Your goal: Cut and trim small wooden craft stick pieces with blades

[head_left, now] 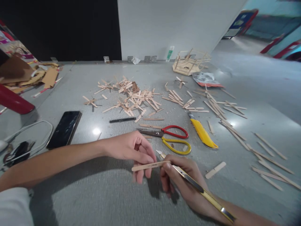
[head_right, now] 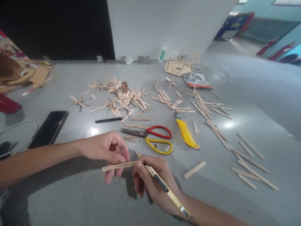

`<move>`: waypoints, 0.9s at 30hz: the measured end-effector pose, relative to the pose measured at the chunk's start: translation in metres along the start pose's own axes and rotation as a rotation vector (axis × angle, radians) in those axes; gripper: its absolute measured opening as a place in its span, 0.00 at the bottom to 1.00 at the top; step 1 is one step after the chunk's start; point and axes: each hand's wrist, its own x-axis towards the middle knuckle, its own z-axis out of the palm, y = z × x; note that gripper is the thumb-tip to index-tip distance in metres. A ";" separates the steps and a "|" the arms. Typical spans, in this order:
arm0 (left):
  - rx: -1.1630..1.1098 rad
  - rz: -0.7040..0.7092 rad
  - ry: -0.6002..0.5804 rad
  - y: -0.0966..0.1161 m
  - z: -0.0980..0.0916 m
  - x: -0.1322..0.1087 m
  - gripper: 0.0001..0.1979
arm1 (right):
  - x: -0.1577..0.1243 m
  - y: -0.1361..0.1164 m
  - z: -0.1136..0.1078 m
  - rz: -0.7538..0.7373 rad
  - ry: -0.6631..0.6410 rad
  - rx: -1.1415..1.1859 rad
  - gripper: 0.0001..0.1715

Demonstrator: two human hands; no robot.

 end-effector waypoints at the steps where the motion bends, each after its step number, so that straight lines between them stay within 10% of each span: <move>1: -0.021 0.009 0.000 -0.001 0.000 0.001 0.16 | -0.001 -0.002 0.001 0.048 0.017 0.042 0.28; 27: -0.062 0.095 0.104 -0.016 0.005 0.008 0.14 | -0.004 -0.004 0.011 0.153 -0.060 0.427 0.24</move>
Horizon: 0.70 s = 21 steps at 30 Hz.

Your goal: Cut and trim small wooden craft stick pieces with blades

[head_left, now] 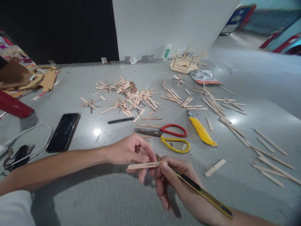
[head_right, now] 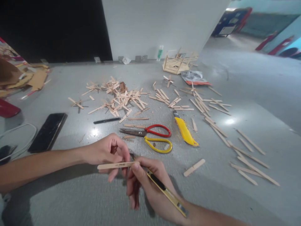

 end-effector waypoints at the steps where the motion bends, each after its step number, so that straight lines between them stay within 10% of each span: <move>1: -0.007 -0.007 -0.001 -0.001 0.000 0.001 0.15 | 0.000 0.000 0.000 0.006 -0.009 -0.001 0.24; 11: 0.040 0.024 0.033 0.019 0.002 -0.002 0.16 | 0.008 -0.005 -0.010 -0.210 0.239 -0.090 0.22; 21: 0.267 -0.124 0.050 0.029 -0.005 -0.008 0.18 | 0.011 0.006 -0.037 -0.672 0.251 -0.891 0.07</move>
